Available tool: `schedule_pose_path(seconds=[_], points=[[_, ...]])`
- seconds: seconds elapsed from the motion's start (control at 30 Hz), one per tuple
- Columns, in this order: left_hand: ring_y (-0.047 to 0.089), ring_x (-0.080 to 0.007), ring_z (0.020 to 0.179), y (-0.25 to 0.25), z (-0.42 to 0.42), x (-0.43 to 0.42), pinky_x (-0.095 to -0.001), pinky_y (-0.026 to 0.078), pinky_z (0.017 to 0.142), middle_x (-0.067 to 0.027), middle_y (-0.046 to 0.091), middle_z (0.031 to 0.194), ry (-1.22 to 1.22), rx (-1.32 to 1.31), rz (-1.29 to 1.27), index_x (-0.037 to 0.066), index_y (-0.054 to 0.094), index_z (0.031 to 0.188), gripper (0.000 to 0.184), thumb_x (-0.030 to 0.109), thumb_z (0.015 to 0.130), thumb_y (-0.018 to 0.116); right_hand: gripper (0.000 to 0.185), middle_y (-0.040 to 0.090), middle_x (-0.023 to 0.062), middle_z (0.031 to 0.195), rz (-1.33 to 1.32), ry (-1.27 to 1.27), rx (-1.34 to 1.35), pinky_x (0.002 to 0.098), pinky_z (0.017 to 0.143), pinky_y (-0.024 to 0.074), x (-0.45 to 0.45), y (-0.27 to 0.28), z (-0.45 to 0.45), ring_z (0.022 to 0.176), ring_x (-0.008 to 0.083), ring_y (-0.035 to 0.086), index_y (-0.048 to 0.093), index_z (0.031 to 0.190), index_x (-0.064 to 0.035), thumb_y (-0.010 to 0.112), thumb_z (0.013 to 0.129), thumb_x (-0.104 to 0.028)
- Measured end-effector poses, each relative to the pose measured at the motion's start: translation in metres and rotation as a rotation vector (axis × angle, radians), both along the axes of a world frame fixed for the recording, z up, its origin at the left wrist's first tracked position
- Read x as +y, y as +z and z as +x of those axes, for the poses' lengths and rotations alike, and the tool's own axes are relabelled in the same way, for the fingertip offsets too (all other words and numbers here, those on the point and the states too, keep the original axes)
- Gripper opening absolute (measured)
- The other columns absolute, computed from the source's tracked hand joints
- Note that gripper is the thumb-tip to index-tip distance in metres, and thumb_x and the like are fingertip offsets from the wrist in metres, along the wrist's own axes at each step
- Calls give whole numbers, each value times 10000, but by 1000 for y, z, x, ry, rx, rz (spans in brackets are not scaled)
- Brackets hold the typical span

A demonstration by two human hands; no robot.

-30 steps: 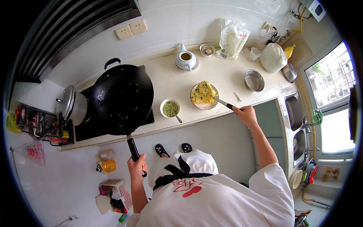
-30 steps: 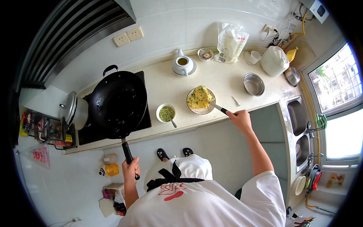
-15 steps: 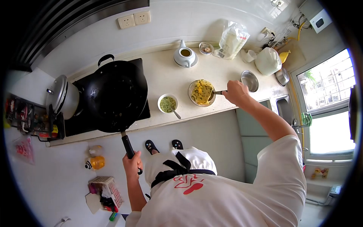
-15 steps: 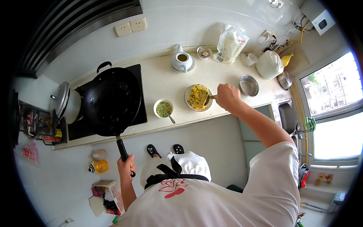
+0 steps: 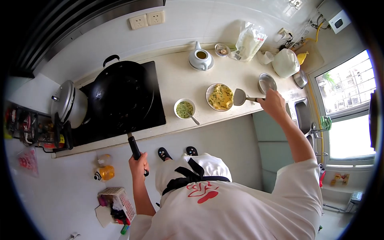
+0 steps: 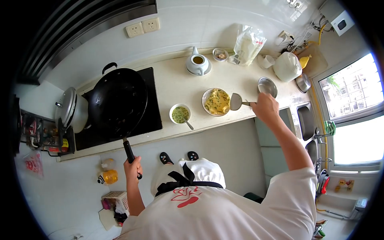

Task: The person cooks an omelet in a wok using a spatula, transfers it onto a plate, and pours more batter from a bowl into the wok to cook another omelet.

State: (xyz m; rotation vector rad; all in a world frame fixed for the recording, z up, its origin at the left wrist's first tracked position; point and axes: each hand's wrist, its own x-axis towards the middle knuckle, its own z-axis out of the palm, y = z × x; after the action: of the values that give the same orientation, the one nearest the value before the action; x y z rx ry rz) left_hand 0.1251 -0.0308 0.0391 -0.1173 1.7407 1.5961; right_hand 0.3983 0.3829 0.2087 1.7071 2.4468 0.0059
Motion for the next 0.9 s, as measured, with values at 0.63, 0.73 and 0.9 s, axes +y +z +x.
schedule_pose_path(seconds=[0.63,0.73,0.9], points=[[429,-84,411,-23,-90,48,-261,353,394,17,455,535,-107,37,-62,99,467,739,297,211,836,724,481,392,-40,465,-666,-725,1214,226,315,226,-142,-158,92,336,62,335,503,618,-96,647,882,-471],[438,-95,411,-27,-94,47,-271,365,399,17,451,530,-124,49,-85,89,477,789,297,252,843,719,464,382,-45,468,-647,-713,1221,226,315,217,-148,-167,86,340,59,330,498,624,-103,652,884,-454],[483,-141,449,-19,-88,49,-282,413,455,-20,508,597,-175,164,-187,34,482,996,413,358,855,695,441,359,-61,474,-622,-683,1308,228,316,193,-153,-169,67,349,47,304,477,633,-132,633,902,-446]])
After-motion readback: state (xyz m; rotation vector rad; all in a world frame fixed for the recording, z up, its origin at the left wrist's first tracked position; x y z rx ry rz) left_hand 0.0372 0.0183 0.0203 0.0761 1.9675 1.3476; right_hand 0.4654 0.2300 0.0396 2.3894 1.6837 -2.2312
